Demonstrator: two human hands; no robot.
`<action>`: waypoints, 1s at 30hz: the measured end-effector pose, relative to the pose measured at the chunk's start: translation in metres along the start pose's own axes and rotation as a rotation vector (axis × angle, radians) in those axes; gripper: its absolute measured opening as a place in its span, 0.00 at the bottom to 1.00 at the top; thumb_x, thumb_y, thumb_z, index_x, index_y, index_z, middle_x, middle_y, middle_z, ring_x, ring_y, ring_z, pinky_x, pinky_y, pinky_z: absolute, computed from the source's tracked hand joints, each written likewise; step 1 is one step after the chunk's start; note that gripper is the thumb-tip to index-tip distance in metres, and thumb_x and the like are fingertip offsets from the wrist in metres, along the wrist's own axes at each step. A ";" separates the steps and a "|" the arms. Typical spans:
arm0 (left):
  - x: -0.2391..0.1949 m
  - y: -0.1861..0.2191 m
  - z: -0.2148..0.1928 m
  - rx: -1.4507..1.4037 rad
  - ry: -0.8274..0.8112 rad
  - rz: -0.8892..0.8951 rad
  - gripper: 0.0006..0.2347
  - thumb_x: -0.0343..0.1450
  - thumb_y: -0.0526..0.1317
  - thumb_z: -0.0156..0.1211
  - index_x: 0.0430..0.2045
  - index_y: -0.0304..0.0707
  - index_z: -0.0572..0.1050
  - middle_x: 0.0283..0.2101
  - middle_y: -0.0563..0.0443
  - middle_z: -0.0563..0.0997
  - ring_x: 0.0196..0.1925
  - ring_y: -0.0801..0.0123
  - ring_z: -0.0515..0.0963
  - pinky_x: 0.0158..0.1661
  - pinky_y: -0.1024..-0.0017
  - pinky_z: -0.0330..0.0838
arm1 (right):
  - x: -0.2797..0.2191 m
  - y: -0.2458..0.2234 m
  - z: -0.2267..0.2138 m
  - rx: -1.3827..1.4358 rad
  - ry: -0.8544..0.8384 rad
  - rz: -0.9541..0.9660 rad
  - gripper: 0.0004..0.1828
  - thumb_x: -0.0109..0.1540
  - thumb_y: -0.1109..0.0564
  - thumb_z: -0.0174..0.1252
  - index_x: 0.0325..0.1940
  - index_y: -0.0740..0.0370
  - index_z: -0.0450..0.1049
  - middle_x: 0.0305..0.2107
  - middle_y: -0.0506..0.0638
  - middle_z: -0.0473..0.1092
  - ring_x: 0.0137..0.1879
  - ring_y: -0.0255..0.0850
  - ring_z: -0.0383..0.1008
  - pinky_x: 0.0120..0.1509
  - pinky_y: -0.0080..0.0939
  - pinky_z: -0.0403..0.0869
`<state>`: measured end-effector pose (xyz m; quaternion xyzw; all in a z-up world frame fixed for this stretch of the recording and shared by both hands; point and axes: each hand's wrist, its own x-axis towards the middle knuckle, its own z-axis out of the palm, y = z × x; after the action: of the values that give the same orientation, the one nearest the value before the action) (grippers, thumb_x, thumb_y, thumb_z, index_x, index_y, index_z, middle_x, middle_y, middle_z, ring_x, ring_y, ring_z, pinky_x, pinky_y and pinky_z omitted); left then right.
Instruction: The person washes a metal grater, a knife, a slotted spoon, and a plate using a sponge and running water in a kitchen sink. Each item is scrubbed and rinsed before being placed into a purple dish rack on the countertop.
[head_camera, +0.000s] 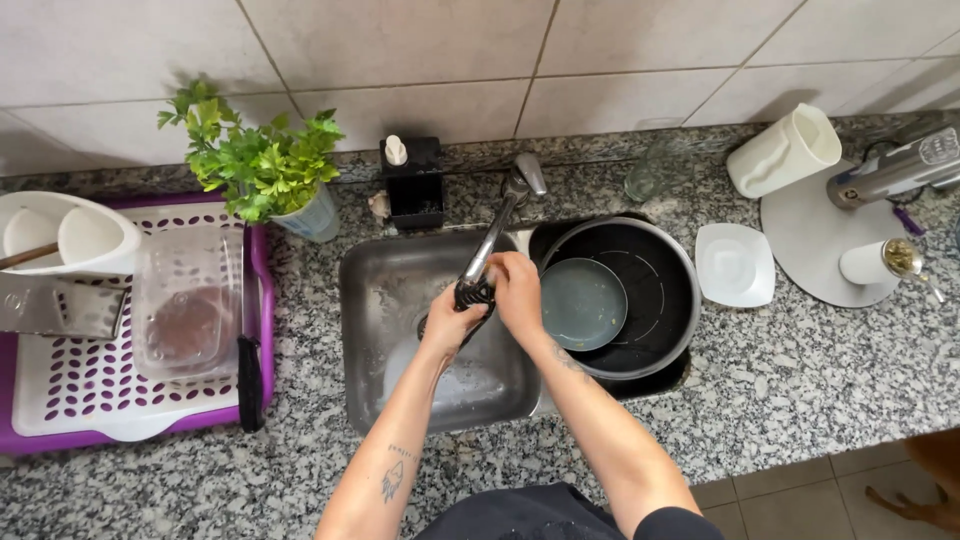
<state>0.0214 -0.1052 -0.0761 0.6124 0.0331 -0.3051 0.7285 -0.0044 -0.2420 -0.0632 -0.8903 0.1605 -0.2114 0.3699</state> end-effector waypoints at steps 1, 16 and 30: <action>-0.003 -0.001 -0.002 0.002 0.001 0.001 0.21 0.60 0.25 0.63 0.47 0.31 0.72 0.41 0.39 0.78 0.42 0.63 0.76 0.41 0.66 0.75 | -0.012 -0.020 0.003 0.002 0.001 0.000 0.04 0.59 0.62 0.55 0.37 0.58 0.73 0.33 0.47 0.69 0.43 0.46 0.70 0.50 0.42 0.68; -0.009 0.025 -0.011 -0.205 0.115 -0.033 0.21 0.56 0.20 0.62 0.42 0.32 0.74 0.35 0.41 0.77 0.35 0.62 0.76 0.33 0.66 0.78 | -0.003 0.031 0.041 -0.027 -0.037 -0.197 0.12 0.54 0.67 0.57 0.41 0.67 0.72 0.39 0.64 0.69 0.51 0.58 0.67 0.57 0.51 0.65; -0.014 0.043 -0.016 -0.361 -0.109 -0.129 0.14 0.65 0.29 0.60 0.43 0.41 0.72 0.40 0.50 0.74 0.39 0.62 0.79 0.38 0.64 0.80 | -0.035 -0.036 0.012 0.185 0.271 0.148 0.11 0.60 0.69 0.47 0.37 0.59 0.73 0.33 0.52 0.70 0.45 0.48 0.71 0.52 0.44 0.69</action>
<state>0.0362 -0.0826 -0.0363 0.4510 0.0872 -0.3730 0.8062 -0.0236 -0.1951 -0.0536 -0.8016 0.2537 -0.3153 0.4399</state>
